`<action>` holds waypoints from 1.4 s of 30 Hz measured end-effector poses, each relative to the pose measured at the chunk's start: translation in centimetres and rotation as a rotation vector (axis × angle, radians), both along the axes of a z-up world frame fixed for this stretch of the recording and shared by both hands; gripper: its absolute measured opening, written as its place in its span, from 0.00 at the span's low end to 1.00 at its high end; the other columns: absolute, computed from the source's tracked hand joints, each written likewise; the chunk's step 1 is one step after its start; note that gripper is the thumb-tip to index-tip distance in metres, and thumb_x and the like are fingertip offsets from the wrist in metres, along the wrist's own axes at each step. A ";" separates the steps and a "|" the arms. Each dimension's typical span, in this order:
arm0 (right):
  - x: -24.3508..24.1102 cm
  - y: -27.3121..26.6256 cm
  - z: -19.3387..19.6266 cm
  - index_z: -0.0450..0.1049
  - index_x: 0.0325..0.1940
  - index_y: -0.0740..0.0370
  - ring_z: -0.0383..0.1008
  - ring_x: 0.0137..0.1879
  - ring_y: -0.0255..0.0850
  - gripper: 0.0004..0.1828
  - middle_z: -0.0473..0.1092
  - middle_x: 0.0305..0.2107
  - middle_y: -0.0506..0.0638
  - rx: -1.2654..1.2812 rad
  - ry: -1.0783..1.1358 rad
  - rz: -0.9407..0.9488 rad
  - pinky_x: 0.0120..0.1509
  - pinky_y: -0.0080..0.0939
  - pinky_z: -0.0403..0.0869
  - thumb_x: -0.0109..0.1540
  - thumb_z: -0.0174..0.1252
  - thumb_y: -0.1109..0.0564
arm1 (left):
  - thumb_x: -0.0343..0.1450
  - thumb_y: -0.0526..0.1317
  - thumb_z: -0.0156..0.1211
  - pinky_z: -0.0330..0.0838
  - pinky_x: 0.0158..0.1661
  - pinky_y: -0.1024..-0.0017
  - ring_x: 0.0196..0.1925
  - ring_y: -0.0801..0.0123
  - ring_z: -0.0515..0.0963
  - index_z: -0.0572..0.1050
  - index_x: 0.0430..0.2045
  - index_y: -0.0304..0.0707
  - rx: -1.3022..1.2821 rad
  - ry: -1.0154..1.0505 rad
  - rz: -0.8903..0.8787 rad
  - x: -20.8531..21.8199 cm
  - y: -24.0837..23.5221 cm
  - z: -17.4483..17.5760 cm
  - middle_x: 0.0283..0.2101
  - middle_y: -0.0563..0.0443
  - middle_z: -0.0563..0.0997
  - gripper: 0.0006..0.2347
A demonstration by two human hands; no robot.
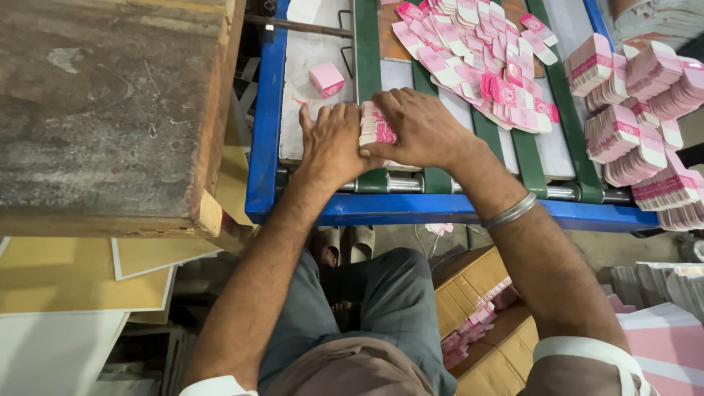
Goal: The person gathers pink and white paper packets from a conveyor belt, aligns them into neat stacks, and secures each stack with an orange rubber band. The person then places the bound stacks onto a wooden table beside the conveyor.
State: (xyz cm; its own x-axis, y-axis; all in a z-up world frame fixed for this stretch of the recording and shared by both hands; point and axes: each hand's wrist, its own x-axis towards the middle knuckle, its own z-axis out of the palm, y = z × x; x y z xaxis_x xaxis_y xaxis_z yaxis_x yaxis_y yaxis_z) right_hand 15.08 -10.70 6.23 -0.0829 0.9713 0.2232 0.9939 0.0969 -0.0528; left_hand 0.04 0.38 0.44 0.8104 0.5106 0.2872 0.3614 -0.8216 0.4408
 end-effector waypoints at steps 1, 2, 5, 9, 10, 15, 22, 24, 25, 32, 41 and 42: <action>0.0 0.0 -0.3 0.69 0.54 0.71 0.73 0.47 0.60 0.44 0.72 0.37 0.63 0.012 0.004 -0.010 0.53 0.56 0.70 0.58 0.63 0.26 | 0.52 0.54 0.81 0.42 0.67 0.32 0.62 0.51 0.69 0.68 0.54 0.33 -0.044 0.053 -0.017 0.0 0.3 0.3 0.55 0.43 0.74 0.40; 0.1 -0.1 -0.6 0.70 0.54 0.70 0.73 0.47 0.60 0.42 0.72 0.37 0.63 0.020 0.008 -0.022 0.53 0.56 0.71 0.59 0.62 0.27 | 0.52 0.54 0.81 0.42 0.68 0.34 0.65 0.51 0.68 0.67 0.56 0.35 -0.091 0.105 -0.034 0.1 0.5 0.6 0.57 0.44 0.73 0.41; 0.8 -0.8 -1.4 0.70 0.53 0.70 0.75 0.44 0.57 0.40 0.73 0.37 0.61 0.159 0.084 0.010 0.51 0.53 0.72 0.58 0.67 0.32 | 0.49 0.53 0.84 0.45 0.66 0.40 0.69 0.48 0.61 0.58 0.63 0.33 -0.217 0.015 -0.125 -0.2 1.1 0.5 0.65 0.35 0.64 0.50; 1.2 -2.8 -2.9 0.73 0.55 0.70 0.74 0.41 0.41 0.31 0.74 0.36 0.56 0.186 0.659 -0.224 0.47 0.40 0.74 0.60 0.68 0.44 | 0.61 0.57 0.79 0.56 0.74 0.53 0.77 0.50 0.59 0.50 0.72 0.30 -0.454 -0.475 -0.213 -2.8 1.3 -1.2 0.73 0.28 0.59 0.51; 1.3 -3.3 -3.4 0.73 0.56 0.71 0.73 0.44 0.37 0.28 0.74 0.38 0.54 0.242 0.797 -0.221 0.50 0.37 0.74 0.62 0.67 0.46 | 0.63 0.59 0.75 0.55 0.73 0.54 0.78 0.51 0.58 0.49 0.73 0.31 -0.582 -0.530 -0.209 -3.0 0.6 -1.6 0.74 0.29 0.57 0.51; -1.0 -4.2 -6.4 0.70 0.59 0.72 0.75 0.49 0.34 0.25 0.76 0.44 0.50 0.446 1.285 -0.196 0.57 0.35 0.75 0.65 0.65 0.52 | 0.66 0.63 0.69 0.59 0.71 0.65 0.74 0.57 0.64 0.50 0.71 0.33 -1.258 -0.893 -0.403 -1.1 -3.7 -2.6 0.69 0.37 0.65 0.46; -7.4 -6.1 -6.2 0.66 0.63 0.75 0.79 0.49 0.41 0.33 0.76 0.45 0.58 0.705 0.842 -0.273 0.56 0.40 0.77 0.64 0.68 0.50 | 0.69 0.63 0.65 0.74 0.55 0.68 0.55 0.66 0.78 0.71 0.58 0.25 -1.188 -1.043 -0.205 0.9 -5.4 -2.4 0.53 0.46 0.78 0.35; -8.4 -6.6 -5.7 0.66 0.62 0.75 0.81 0.49 0.44 0.35 0.77 0.44 0.60 0.736 0.711 -0.278 0.55 0.42 0.79 0.63 0.69 0.48 | 0.68 0.62 0.68 0.76 0.53 0.67 0.53 0.66 0.79 0.72 0.56 0.24 -1.174 -1.033 -0.284 -0.2 -5.3 -3.2 0.51 0.47 0.80 0.36; -8.7 -6.8 -5.7 0.66 0.62 0.75 0.81 0.49 0.45 0.35 0.77 0.45 0.62 0.738 0.712 -0.277 0.55 0.42 0.79 0.62 0.69 0.47 | 0.66 0.62 0.69 0.77 0.51 0.68 0.52 0.66 0.80 0.72 0.55 0.24 -1.140 -1.012 -0.296 -0.6 -5.1 -3.6 0.50 0.47 0.80 0.36; -10.0 -6.4 -5.6 0.67 0.59 0.76 0.79 0.45 0.55 0.35 0.74 0.41 0.64 0.775 0.580 -0.193 0.50 0.47 0.77 0.59 0.71 0.48 | 0.66 0.57 0.76 0.76 0.52 0.71 0.52 0.70 0.78 0.72 0.52 0.29 -1.004 -0.962 -0.396 -4.9 -4.1 -3.0 0.50 0.51 0.78 0.31; -13.2 -6.2 -7.5 0.64 0.61 0.76 0.79 0.45 0.54 0.38 0.74 0.41 0.62 0.732 0.746 -0.214 0.51 0.48 0.77 0.60 0.70 0.46 | 0.66 0.43 0.73 0.76 0.45 0.71 0.41 0.70 0.79 0.74 0.45 0.28 -0.829 -0.870 -0.135 -6.9 -4.5 -2.1 0.41 0.49 0.80 0.20; -13.7 -6.5 -7.5 0.64 0.62 0.76 0.79 0.45 0.54 0.38 0.74 0.42 0.62 0.707 0.756 -0.209 0.51 0.48 0.77 0.60 0.70 0.46 | 0.65 0.42 0.73 0.76 0.45 0.71 0.41 0.70 0.79 0.74 0.45 0.28 -0.797 -0.861 -0.121 -7.2 -4.5 -2.4 0.41 0.49 0.81 0.21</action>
